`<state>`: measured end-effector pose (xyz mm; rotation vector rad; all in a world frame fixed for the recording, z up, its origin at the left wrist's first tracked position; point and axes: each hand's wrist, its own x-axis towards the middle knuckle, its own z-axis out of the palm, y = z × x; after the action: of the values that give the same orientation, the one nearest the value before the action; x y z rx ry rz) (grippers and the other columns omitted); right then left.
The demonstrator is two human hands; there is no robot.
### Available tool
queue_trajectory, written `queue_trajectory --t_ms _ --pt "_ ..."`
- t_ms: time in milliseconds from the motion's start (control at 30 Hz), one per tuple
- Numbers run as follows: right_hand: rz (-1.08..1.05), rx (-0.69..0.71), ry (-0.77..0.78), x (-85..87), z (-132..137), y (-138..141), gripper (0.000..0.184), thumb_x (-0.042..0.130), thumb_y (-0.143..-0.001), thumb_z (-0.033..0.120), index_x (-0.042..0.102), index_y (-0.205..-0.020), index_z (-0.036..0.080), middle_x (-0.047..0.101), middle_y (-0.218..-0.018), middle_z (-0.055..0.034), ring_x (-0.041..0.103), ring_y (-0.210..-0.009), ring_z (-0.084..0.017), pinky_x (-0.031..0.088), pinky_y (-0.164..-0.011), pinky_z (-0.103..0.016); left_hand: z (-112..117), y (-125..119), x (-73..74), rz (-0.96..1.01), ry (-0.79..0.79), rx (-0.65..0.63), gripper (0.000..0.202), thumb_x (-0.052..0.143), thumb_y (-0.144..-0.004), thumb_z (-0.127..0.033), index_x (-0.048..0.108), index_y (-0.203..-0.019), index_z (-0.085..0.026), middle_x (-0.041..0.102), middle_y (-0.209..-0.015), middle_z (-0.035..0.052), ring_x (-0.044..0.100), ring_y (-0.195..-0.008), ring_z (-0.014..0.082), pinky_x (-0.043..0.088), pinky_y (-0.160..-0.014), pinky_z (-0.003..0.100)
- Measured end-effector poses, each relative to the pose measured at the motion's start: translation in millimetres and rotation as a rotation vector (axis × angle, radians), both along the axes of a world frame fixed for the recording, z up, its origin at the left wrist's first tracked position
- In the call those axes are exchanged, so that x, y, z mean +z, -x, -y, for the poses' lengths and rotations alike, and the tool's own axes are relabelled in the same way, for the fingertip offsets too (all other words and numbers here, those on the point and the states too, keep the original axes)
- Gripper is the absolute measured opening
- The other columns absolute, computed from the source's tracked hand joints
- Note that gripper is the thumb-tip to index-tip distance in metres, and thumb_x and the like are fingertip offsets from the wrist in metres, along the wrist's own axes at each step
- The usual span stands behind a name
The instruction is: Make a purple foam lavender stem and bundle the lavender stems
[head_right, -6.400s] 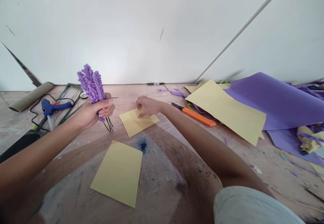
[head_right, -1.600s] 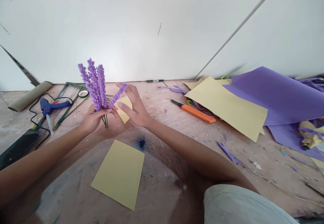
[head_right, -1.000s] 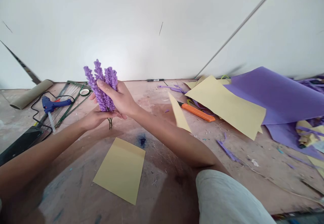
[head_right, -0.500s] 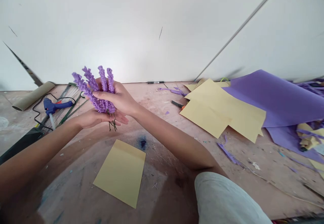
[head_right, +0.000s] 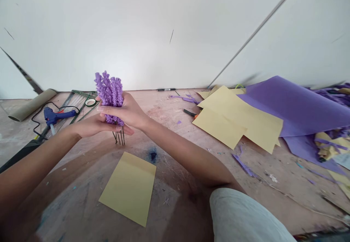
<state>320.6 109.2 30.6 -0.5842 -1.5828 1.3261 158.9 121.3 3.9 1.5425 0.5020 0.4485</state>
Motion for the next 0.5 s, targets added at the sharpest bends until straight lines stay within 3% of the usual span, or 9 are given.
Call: queue_trajectory --t_ms 100,267,400,500 --pt "-0.072 0.021 0.034 -0.5 0 1 0.037 0.086 -0.072 0.029 0.065 -0.101 0.021 0.066 -0.079 0.0008 0.065 -0.068 -0.016 0.056 -0.061 -0.029 0 -4 -5.5 0.056 -0.001 0.047 0.019 0.076 -0.085 -0.025 0.078 -0.099 -0.012 0.080 -0.103 0.0133 0.073 -0.108 0.0297 0.054 -0.101 0.044" --pt "-0.179 0.095 0.069 -0.1 5 4 0.037 0.087 -0.072 0.032 0.063 -0.097 0.019 0.063 -0.067 0.0044 0.060 -0.058 -0.013 0.051 -0.054 -0.025 4 -9 -15.6 0.059 0.046 0.048 0.021 0.082 -0.079 -0.031 0.075 -0.082 -0.012 0.072 -0.072 0.0073 0.069 -0.077 0.0226 0.055 -0.078 0.037" --pt "-0.235 0.150 0.020 -1.5 10 9 0.030 0.085 -0.077 0.034 0.060 -0.084 0.019 0.053 -0.052 0.0091 0.048 -0.045 -0.008 0.043 -0.047 -0.022 14 -16 -20.5 0.069 0.082 0.093 0.025 0.084 -0.075 -0.034 0.073 -0.081 -0.013 0.067 -0.072 0.0049 0.062 -0.069 0.0177 0.051 -0.066 0.031" --pt "-0.242 0.186 -0.005 -4.6 11 11 0.034 0.087 -0.075 0.033 0.057 -0.078 0.019 0.050 -0.049 0.0107 0.042 -0.039 -0.006 0.035 -0.040 -0.020 22 -24 -24.7 0.098 0.091 0.155 0.033 0.086 -0.071 -0.037 0.063 -0.066 -0.015 0.058 -0.065 0.0007 0.053 -0.061 0.0128 0.043 -0.057 0.027"
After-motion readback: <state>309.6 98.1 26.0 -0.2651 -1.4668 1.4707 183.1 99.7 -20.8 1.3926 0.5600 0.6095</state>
